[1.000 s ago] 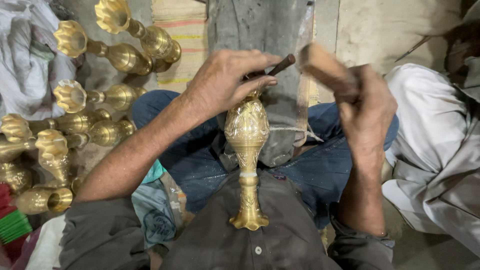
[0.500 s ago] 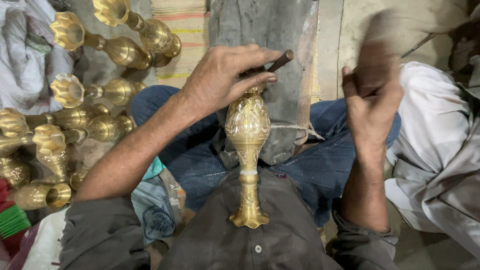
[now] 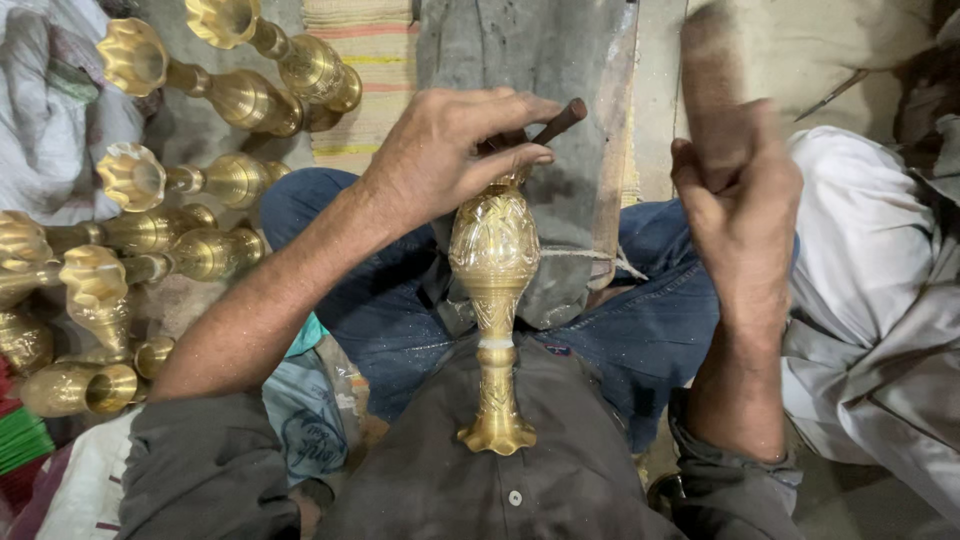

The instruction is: The person sits cross-legged on the floor holding an engraved brass vase against a sandbag support and drives a punch along its surface with a wooden mallet, working the decorative pattern. They briefly lift and reposition the vase, then resume hammering the punch around the design.

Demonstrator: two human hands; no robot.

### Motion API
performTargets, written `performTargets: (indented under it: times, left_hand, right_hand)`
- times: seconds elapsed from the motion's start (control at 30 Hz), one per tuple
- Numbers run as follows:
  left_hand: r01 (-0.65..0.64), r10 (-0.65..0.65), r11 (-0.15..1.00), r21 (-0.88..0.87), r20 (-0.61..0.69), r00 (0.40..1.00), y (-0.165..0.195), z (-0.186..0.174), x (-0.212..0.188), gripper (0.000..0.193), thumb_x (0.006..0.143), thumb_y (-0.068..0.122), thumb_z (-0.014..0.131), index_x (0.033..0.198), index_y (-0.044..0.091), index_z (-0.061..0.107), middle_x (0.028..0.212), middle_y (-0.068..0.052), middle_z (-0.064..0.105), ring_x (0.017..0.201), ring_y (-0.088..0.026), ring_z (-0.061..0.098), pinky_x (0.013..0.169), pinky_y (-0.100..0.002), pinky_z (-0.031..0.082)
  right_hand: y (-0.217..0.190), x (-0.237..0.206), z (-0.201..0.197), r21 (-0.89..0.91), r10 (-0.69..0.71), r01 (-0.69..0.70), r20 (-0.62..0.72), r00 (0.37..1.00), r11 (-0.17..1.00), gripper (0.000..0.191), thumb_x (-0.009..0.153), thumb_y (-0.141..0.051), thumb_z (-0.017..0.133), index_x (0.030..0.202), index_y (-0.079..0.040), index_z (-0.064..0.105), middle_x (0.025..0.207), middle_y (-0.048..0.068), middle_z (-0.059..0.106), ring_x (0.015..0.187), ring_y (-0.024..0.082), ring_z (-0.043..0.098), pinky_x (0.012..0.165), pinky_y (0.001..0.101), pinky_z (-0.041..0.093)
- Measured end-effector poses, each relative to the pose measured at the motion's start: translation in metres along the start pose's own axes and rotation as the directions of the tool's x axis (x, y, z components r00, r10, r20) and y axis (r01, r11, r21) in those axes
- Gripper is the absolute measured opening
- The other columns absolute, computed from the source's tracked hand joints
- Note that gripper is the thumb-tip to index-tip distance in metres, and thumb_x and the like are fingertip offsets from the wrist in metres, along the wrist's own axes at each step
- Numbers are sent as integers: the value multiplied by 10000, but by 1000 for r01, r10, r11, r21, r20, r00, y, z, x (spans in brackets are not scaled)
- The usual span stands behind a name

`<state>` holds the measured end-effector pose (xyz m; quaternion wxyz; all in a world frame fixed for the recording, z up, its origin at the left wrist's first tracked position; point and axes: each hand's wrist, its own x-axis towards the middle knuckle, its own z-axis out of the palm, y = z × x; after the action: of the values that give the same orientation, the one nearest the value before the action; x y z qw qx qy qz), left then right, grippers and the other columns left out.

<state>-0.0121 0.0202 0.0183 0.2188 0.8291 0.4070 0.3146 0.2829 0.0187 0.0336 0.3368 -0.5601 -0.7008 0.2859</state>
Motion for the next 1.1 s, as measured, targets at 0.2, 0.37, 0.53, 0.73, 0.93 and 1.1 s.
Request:
performTargets:
  times: [0.2,0.37,0.53,0.73,0.93,1.1]
  left_hand:
    - [-14,14,1000,13,13,1000,0,-3,-3,358,1024,239,768,1335,83,682,984,-74,736,816,-190,720,705,-338,595]
    - [19,-19,1000,9,11,1000,0,-4,-2,360,1012,245,786,1321,89,686,985,-75,736,832,-191,729,719,-343,600]
    - [34,-34,999,-41,-16,999,-1,-2,-3,343,1014,241,783,1302,85,681,1034,-69,751,889,-174,767,758,-323,630]
    - [26,-26,1000,-15,-16,1000,0,-5,-3,336,1017,245,776,1292,74,687,1034,-85,747,875,-192,759,749,-336,618]
    - [14,-14,1000,-6,6,1000,-2,-5,-5,343,1015,230,761,1308,66,692,1015,-84,748,867,-205,752,746,-340,611]
    - [16,-18,999,-34,-72,997,-7,1,-8,352,1020,254,797,1294,67,678,1125,-92,755,955,-201,769,819,-321,638]
  right_hand:
    - [-4,-3,-3,-124,-54,57,24,998,991,265,1013,-66,752,1080,-4,503,901,128,632,794,265,641,701,413,499]
    - [0,1,-1,-254,-198,201,38,979,946,264,968,0,756,1036,2,501,844,152,628,783,291,637,729,411,510]
    - [-1,5,-5,-392,-219,240,98,971,888,246,992,-39,778,1078,-24,548,874,131,653,816,282,666,770,438,510]
    - [-16,7,-8,-458,-320,332,105,941,825,281,868,2,796,1023,4,561,867,176,656,792,355,669,704,449,507]
    - [-15,8,-7,-433,-230,239,74,970,869,243,871,-12,761,1011,-4,562,814,158,630,751,339,646,676,459,495]
    - [-5,10,-8,-522,-284,330,169,944,787,245,923,-41,776,1050,-23,568,860,129,635,808,294,655,742,428,511]
